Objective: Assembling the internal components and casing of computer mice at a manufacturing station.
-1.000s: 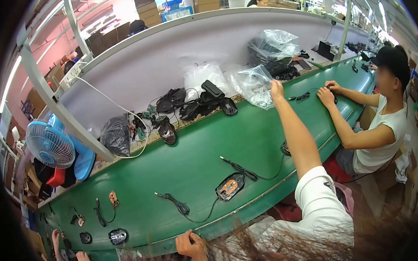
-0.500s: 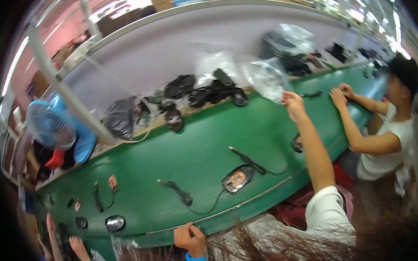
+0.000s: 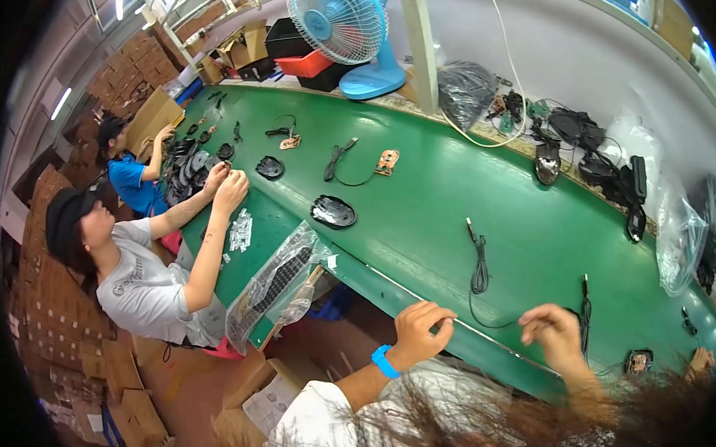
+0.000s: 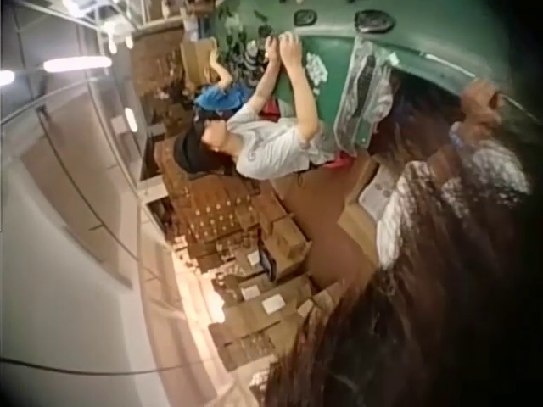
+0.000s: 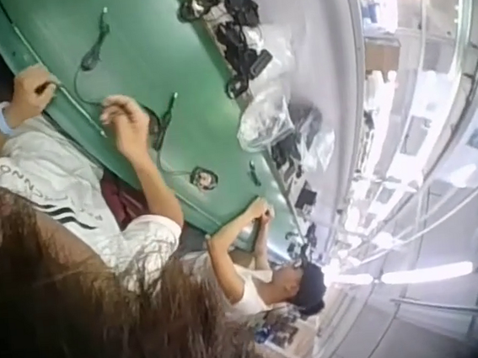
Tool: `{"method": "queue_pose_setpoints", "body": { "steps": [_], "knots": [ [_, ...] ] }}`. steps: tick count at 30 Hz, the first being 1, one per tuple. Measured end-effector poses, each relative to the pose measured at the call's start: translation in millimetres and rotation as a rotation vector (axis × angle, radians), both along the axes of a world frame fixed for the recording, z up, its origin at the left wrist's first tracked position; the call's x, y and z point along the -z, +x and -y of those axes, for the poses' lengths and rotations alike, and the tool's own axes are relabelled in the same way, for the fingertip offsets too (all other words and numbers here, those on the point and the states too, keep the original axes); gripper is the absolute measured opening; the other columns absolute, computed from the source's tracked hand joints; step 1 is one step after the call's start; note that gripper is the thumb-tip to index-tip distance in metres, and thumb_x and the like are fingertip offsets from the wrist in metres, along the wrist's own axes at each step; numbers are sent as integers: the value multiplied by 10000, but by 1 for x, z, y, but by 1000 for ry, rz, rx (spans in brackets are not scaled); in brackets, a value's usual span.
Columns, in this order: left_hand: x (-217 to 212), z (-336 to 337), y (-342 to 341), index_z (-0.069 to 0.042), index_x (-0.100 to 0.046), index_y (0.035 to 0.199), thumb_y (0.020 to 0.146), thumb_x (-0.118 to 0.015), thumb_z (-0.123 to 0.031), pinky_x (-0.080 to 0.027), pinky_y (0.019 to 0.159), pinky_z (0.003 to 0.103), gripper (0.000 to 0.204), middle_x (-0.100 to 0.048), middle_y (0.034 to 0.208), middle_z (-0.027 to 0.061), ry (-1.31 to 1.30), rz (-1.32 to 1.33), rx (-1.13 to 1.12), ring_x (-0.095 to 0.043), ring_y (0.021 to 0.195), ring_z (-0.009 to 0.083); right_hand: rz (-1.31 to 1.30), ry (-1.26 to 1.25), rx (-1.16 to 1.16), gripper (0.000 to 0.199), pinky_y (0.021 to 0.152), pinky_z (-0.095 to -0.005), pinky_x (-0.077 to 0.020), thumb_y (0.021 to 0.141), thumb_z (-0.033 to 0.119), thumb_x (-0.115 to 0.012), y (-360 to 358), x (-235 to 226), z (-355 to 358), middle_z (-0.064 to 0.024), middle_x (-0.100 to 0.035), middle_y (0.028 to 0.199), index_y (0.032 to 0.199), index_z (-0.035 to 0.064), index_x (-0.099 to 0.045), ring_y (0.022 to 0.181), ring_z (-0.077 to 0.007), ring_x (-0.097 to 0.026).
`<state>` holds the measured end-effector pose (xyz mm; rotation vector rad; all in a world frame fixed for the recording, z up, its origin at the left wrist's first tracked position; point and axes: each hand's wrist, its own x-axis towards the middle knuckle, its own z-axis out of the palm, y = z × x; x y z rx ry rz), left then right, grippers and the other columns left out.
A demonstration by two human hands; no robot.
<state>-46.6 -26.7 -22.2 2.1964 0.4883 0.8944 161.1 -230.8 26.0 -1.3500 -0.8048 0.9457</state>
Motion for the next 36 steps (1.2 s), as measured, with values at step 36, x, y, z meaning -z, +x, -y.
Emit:
{"method": "queue_pose_setpoints", "body": {
  "steps": [36],
  "knots": [
    [5, 62, -8, -10, -521, 1330, 967, -644, -23, -526, 938, 327, 383, -625, 1215, 76, -1257, 133, 516, -610, 1101, 140, 1078, 402, -88, 609, 967, -532, -518, 772, 25, -700, -78, 27, -34, -253, -580, 1344, 1354, -11, -526, 1163, -411, -622]
  ]
}}
